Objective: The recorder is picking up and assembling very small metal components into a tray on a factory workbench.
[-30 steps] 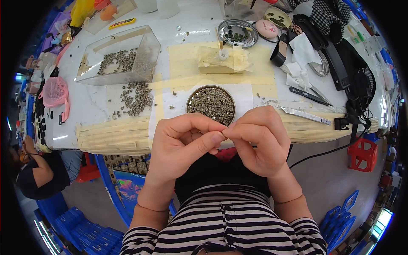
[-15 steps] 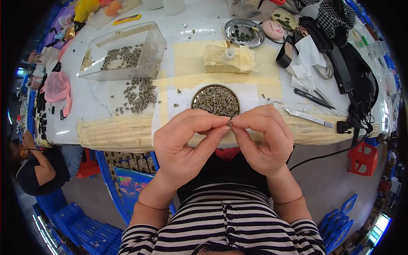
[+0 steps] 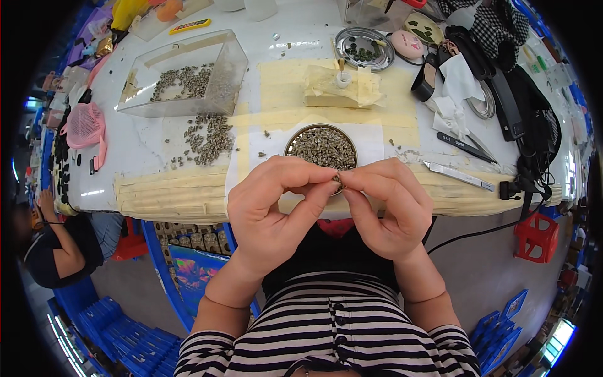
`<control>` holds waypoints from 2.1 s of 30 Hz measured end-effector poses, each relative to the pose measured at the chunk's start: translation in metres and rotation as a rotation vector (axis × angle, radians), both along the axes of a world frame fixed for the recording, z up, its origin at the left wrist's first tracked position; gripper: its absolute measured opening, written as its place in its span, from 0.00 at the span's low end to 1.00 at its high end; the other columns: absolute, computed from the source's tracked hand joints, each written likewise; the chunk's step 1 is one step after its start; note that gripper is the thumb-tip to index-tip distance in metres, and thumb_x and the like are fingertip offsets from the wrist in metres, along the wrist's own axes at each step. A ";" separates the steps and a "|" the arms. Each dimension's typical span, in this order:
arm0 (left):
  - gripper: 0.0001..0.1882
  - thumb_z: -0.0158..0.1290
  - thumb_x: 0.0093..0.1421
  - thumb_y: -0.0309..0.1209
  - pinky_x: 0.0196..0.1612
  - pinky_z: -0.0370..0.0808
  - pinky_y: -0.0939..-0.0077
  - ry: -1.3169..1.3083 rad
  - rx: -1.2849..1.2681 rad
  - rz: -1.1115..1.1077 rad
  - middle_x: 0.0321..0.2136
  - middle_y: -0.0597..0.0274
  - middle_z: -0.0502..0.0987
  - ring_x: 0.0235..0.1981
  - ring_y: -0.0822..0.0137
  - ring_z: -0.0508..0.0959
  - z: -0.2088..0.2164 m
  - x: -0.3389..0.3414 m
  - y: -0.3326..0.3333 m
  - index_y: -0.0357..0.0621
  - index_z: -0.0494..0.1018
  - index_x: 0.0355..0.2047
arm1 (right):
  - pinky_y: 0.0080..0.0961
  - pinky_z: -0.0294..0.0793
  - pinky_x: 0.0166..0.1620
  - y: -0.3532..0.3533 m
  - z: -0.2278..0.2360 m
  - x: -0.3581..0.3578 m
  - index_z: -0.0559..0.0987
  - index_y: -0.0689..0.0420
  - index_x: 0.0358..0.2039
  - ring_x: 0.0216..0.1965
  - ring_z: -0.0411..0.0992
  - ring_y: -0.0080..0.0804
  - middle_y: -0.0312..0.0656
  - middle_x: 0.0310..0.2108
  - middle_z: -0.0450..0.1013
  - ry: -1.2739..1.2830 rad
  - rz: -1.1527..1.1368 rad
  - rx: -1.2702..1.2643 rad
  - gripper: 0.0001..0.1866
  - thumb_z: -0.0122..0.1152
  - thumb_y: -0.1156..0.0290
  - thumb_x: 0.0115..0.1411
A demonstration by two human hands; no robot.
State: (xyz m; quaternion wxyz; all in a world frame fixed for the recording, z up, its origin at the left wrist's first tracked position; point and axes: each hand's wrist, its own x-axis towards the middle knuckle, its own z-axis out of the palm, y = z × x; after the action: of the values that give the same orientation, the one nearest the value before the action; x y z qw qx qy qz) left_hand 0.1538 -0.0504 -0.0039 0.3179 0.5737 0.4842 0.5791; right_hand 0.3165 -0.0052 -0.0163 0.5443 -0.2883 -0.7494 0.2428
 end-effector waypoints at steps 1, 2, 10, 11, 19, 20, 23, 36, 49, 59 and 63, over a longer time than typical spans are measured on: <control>0.09 0.61 0.54 0.14 0.38 0.73 0.80 0.019 0.004 0.002 0.33 0.58 0.79 0.34 0.70 0.77 0.000 0.000 0.000 0.33 0.79 0.36 | 0.23 0.74 0.30 0.000 0.000 0.000 0.84 0.61 0.36 0.28 0.75 0.31 0.41 0.29 0.78 0.003 0.004 -0.001 0.15 0.70 0.87 0.45; 0.09 0.62 0.54 0.14 0.38 0.73 0.80 0.039 0.008 0.005 0.33 0.58 0.79 0.34 0.70 0.77 0.000 0.000 0.000 0.33 0.79 0.36 | 0.22 0.74 0.30 0.000 0.000 0.001 0.84 0.61 0.36 0.28 0.75 0.31 0.41 0.29 0.78 0.005 0.008 -0.001 0.15 0.70 0.87 0.45; 0.10 0.61 0.53 0.12 0.38 0.73 0.79 0.153 0.087 0.038 0.32 0.58 0.80 0.33 0.69 0.78 0.001 0.000 0.001 0.33 0.79 0.36 | 0.22 0.73 0.29 0.001 -0.002 0.000 0.84 0.62 0.37 0.28 0.75 0.31 0.42 0.30 0.78 -0.004 0.010 0.032 0.16 0.69 0.87 0.46; 0.10 0.61 0.52 0.12 0.38 0.73 0.79 0.171 0.108 0.040 0.32 0.58 0.80 0.33 0.69 0.78 0.001 -0.001 0.002 0.33 0.79 0.36 | 0.22 0.73 0.29 0.001 -0.002 0.000 0.84 0.62 0.37 0.28 0.75 0.31 0.42 0.30 0.78 -0.006 0.009 0.033 0.16 0.69 0.87 0.46; 0.11 0.60 0.52 0.12 0.38 0.73 0.79 0.181 0.126 0.037 0.32 0.58 0.79 0.33 0.68 0.78 -0.001 -0.001 0.003 0.33 0.79 0.36 | 0.22 0.73 0.29 0.001 -0.002 0.000 0.84 0.62 0.37 0.28 0.75 0.31 0.42 0.30 0.78 -0.006 0.010 0.028 0.16 0.69 0.87 0.46; 0.11 0.60 0.52 0.12 0.38 0.73 0.79 0.178 0.120 0.036 0.32 0.58 0.79 0.33 0.69 0.78 -0.002 -0.001 0.003 0.33 0.79 0.36 | 0.22 0.73 0.29 0.001 -0.002 0.001 0.84 0.62 0.37 0.28 0.75 0.31 0.42 0.30 0.78 -0.007 0.010 0.025 0.16 0.69 0.87 0.46; 0.10 0.60 0.52 0.12 0.38 0.73 0.79 0.162 0.091 0.034 0.32 0.58 0.79 0.33 0.69 0.77 -0.001 -0.001 0.002 0.33 0.79 0.36 | 0.22 0.73 0.29 0.001 -0.002 0.001 0.84 0.62 0.37 0.28 0.75 0.31 0.42 0.30 0.78 -0.008 0.010 0.021 0.16 0.69 0.87 0.46; 0.08 0.60 0.55 0.17 0.35 0.75 0.83 -0.153 -0.120 -0.002 0.31 0.59 0.80 0.31 0.75 0.78 0.002 0.001 0.000 0.33 0.81 0.36 | 0.22 0.73 0.29 0.001 -0.003 0.000 0.84 0.62 0.37 0.28 0.75 0.31 0.41 0.29 0.78 -0.004 0.007 0.025 0.16 0.70 0.87 0.45; 0.05 0.59 0.58 0.17 0.37 0.76 0.84 -0.321 -0.257 -0.119 0.32 0.61 0.79 0.32 0.77 0.79 0.004 0.002 -0.004 0.31 0.79 0.36 | 0.23 0.74 0.29 0.001 -0.003 -0.002 0.84 0.62 0.36 0.28 0.75 0.31 0.41 0.29 0.78 -0.037 -0.049 0.065 0.16 0.72 0.86 0.44; 0.05 0.59 0.58 0.17 0.37 0.77 0.84 -0.388 -0.311 -0.138 0.31 0.63 0.79 0.32 0.78 0.79 0.009 0.001 -0.005 0.31 0.77 0.35 | 0.25 0.76 0.27 0.000 0.003 0.001 0.83 0.63 0.35 0.26 0.76 0.34 0.41 0.30 0.77 -0.172 -0.088 0.209 0.16 0.71 0.85 0.42; 0.04 0.58 0.58 0.16 0.37 0.77 0.84 -0.479 -0.322 -0.142 0.30 0.63 0.79 0.32 0.78 0.79 0.012 0.005 -0.006 0.32 0.76 0.34 | 0.25 0.76 0.27 0.000 0.003 0.000 0.82 0.64 0.36 0.26 0.76 0.34 0.42 0.30 0.77 -0.165 -0.095 0.250 0.17 0.70 0.84 0.41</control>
State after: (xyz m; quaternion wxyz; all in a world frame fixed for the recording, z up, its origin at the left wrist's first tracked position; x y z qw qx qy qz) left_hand 0.1592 -0.0566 0.0077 0.5500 0.3951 0.4397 0.5900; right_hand 0.3167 -0.0050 -0.0132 0.5232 -0.2725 -0.8016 0.0972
